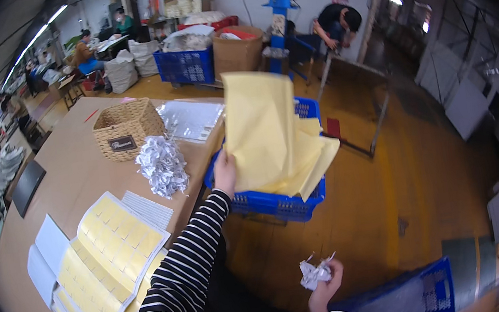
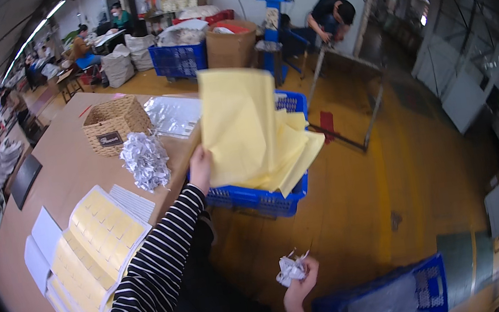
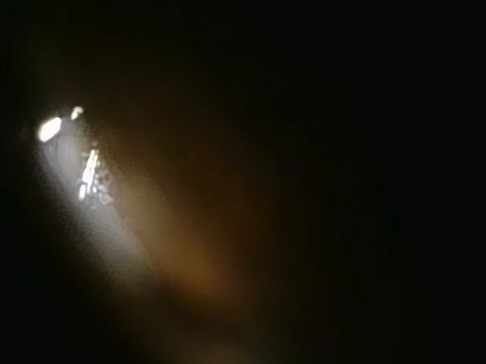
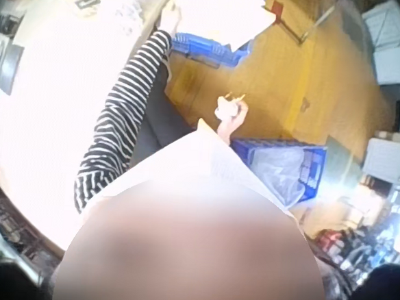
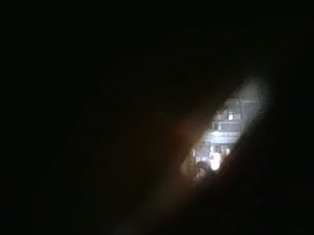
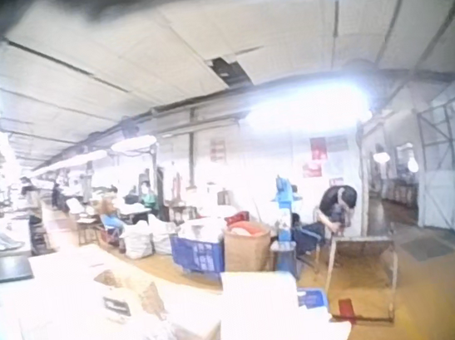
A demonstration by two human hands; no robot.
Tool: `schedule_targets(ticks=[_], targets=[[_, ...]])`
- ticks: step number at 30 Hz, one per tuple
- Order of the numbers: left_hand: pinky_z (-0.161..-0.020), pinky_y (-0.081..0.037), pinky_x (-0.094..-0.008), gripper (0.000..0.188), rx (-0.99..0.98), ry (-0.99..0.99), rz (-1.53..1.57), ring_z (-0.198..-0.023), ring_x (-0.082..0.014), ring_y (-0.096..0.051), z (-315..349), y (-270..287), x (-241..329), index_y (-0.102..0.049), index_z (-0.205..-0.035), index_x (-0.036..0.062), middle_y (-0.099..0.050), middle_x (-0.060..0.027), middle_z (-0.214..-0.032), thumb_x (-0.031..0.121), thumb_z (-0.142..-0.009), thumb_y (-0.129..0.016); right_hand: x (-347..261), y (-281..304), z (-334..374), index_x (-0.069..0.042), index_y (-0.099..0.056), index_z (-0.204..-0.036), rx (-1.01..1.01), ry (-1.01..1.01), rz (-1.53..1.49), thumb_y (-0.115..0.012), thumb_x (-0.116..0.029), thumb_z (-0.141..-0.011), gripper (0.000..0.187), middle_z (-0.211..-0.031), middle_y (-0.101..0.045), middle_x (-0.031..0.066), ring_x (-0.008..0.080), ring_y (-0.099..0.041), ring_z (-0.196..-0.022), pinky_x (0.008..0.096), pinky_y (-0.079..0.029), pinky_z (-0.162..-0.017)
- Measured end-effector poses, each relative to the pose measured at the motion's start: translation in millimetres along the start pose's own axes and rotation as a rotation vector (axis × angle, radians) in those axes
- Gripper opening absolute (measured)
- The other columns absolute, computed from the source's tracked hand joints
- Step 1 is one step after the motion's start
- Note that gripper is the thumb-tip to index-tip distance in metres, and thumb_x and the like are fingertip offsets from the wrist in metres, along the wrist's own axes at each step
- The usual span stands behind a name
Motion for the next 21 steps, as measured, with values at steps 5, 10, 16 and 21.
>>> schedule_targets(ticks=[5, 10, 16, 21], targets=[[-0.112, -0.03, -0.0417, 0.077, -0.054, -0.057, -0.654, -0.133, -0.0404, -0.037, 51, -6, -66, -0.024, -0.148, 0.0004, -0.038, -0.0277, -0.143, 0.031, -0.09, -0.063, -35, -29, 10, 0.002, -0.054, -0.102, 0.007, 0.076, 0.016, -0.049, 0.003, -0.084, 0.018, -0.108, -0.051, 0.0099, 0.0222, -0.053, -0.101, 0.0352, -0.043, -0.095], [-0.117, -0.019, -0.0385, 0.086, -0.438, 0.099, 0.01, -0.142, -0.0299, -0.026, 212, -39, -29, -0.019, -0.15, 0.0003, -0.026, -0.0183, -0.153, 0.049, -0.092, -0.059, -51, -70, 13, -0.001, -0.046, -0.124, 0.1, -0.037, -0.361, -0.044, -0.012, -0.093, 0.034, -0.123, -0.051, 0.0141, 0.0281, -0.052, -0.113, 0.0418, -0.043, -0.1], [-0.116, -0.024, -0.0367, 0.089, -0.338, 0.199, 0.552, -0.141, -0.0213, -0.031, 268, -22, 54, -0.017, -0.152, 0.0036, -0.029, -0.0122, -0.153, 0.041, -0.088, -0.066, -31, -118, 18, -0.012, -0.037, -0.138, -0.14, -0.299, -0.609, -0.039, -0.023, -0.1, 0.039, -0.133, -0.048, 0.014, 0.0289, -0.053, -0.118, 0.0411, -0.047, -0.099], [-0.108, -0.037, -0.0366, 0.053, -0.216, -0.31, -0.149, -0.131, -0.0277, -0.047, 260, 16, 104, -0.053, -0.133, 0.0063, -0.049, -0.013, -0.141, 0.018, -0.085, -0.071, -29, -153, 54, -0.011, -0.039, -0.139, -0.472, -0.348, -0.682, -0.041, -0.027, -0.102, 0.04, -0.136, -0.046, 0.0109, 0.0236, -0.049, -0.123, 0.0388, -0.039, -0.106]])
Point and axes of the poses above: each hand's wrist, its own z-axis away from the middle knuckle, its own y-axis out of the back of the hand, x = y × z, the point moved 3 cm from there along -z, towards the middle knuckle
